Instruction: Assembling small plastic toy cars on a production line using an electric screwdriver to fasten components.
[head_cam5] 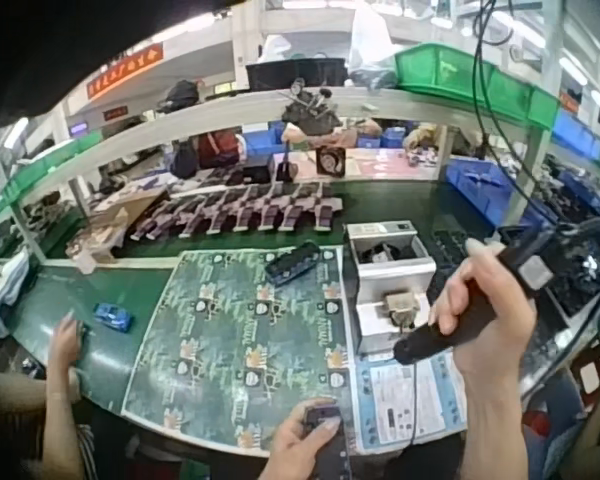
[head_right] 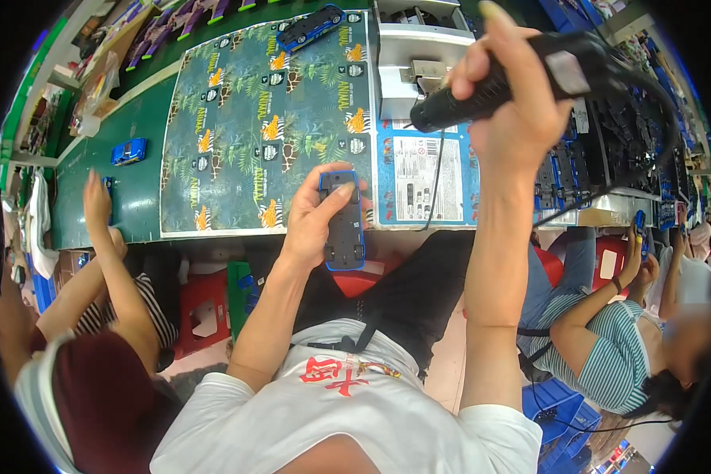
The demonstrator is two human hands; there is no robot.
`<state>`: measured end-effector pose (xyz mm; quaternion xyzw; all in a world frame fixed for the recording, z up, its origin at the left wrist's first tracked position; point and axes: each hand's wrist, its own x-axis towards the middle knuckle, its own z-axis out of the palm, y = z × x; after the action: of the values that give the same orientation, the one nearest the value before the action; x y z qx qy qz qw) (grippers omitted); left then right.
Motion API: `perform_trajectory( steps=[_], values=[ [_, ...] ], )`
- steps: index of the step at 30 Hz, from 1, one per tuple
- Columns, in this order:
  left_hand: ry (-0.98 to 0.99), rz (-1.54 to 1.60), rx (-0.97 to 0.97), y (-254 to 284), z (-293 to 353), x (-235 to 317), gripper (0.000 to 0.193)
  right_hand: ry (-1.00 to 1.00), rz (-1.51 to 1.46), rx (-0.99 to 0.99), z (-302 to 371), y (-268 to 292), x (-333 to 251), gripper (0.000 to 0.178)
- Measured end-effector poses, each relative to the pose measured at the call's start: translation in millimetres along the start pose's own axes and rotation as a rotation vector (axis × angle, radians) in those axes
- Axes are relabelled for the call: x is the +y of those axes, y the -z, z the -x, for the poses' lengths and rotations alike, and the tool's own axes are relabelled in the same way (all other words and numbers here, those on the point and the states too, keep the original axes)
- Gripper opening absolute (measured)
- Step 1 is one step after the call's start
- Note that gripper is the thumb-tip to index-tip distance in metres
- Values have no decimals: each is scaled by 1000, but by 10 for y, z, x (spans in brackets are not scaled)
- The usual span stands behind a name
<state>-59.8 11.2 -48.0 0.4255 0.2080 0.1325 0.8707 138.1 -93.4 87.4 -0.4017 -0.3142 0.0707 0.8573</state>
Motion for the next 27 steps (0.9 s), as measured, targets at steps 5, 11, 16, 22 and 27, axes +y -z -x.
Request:
perform_trajectory(
  steps=[5, 11, 16, 22, 27],
  values=[
    [-37, -24, 36, -41, -34, -50, 27, 12, -42, -179, 329, -25, -136, 29],
    [-65, -123, 73, -39, 25, -15, 30, 104, 163, -32, 277, 324, -389, 26],
    [-47, -155, 40, -72, -5, -52, 30, 305, 220, -34, 34, 305, -216, 27],
    [-23, -128, 73, -83, 10, -34, 29, 287, 365, 88, -73, -158, 69, 14],
    [-33, -146, 69, -93, 2, -18, 30, 291, 372, 40, -148, -173, 219, 14]
  ],
)
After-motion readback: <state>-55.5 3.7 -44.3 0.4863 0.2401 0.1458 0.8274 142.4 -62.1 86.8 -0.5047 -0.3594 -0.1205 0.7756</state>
